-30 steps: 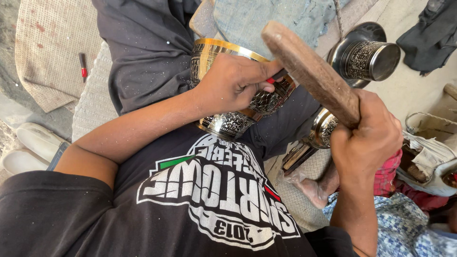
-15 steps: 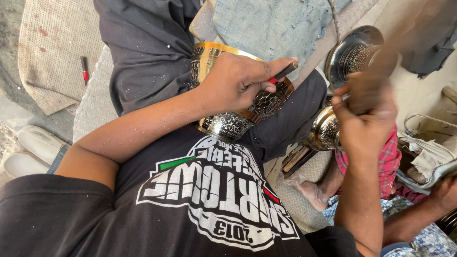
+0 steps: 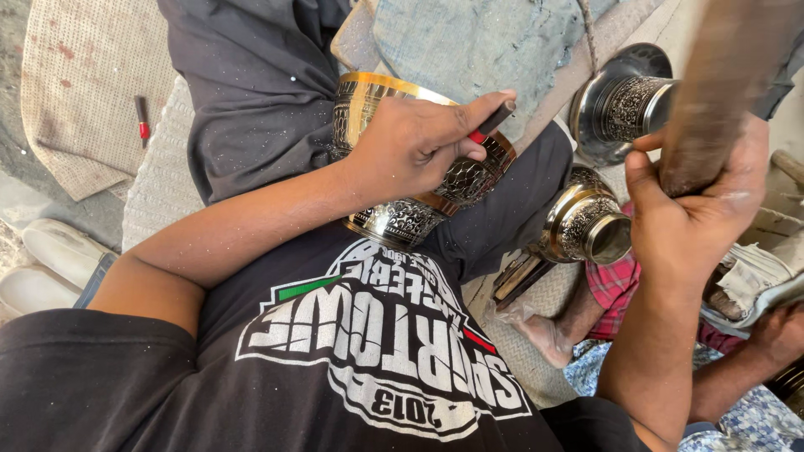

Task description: The person sits on the floor with an ornate brass vessel on their lap and engraves decorative patterns into its surface, holding a chisel against the metal and striking it with a wooden mallet, repositioning the chisel around the vessel as they work.

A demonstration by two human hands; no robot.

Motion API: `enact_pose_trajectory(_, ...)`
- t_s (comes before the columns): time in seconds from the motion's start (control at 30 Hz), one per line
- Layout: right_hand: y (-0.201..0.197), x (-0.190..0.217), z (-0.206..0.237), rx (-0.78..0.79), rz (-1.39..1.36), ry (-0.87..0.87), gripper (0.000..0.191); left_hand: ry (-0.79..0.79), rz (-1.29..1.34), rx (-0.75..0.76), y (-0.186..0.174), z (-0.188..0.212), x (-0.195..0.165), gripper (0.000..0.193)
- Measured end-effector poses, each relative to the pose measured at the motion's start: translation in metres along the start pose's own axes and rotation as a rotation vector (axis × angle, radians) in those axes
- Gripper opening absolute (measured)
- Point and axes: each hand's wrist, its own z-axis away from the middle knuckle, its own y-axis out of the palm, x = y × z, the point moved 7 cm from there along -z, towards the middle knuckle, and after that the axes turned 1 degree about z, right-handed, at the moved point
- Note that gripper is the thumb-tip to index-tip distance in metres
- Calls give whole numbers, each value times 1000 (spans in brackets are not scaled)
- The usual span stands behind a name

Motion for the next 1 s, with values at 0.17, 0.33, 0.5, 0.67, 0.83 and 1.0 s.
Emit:
enact_pose_trajectory(0.17, 18, 14, -2, 193, 449, -262, 35, 11, -15, -7, 0, -1, -2, 54)
enact_pose_trajectory(0.33, 15, 10, 4, 170, 657, -342, 39, -16, -4, 1, 1, 2, 1, 53)
enact_pose_trajectory(0.5, 2, -14, 5, 148, 192, -196, 37, 0, -11, 4, 1, 3, 2, 57)
enact_pose_trajectory(0.67, -5, -37, 1, 123, -148, -27, 42, 24, -22, -11, 3, 3, 4, 60)
enact_pose_trajectory(0.83, 2, -5, 2, 119, 525, -407, 40, 21, -27, -31, 4, 3, 7, 58)
enact_pose_trajectory(1.0, 14, 7, -1, 149, 356, -305, 33, 2, -3, -10, 3, 6, 9, 61)
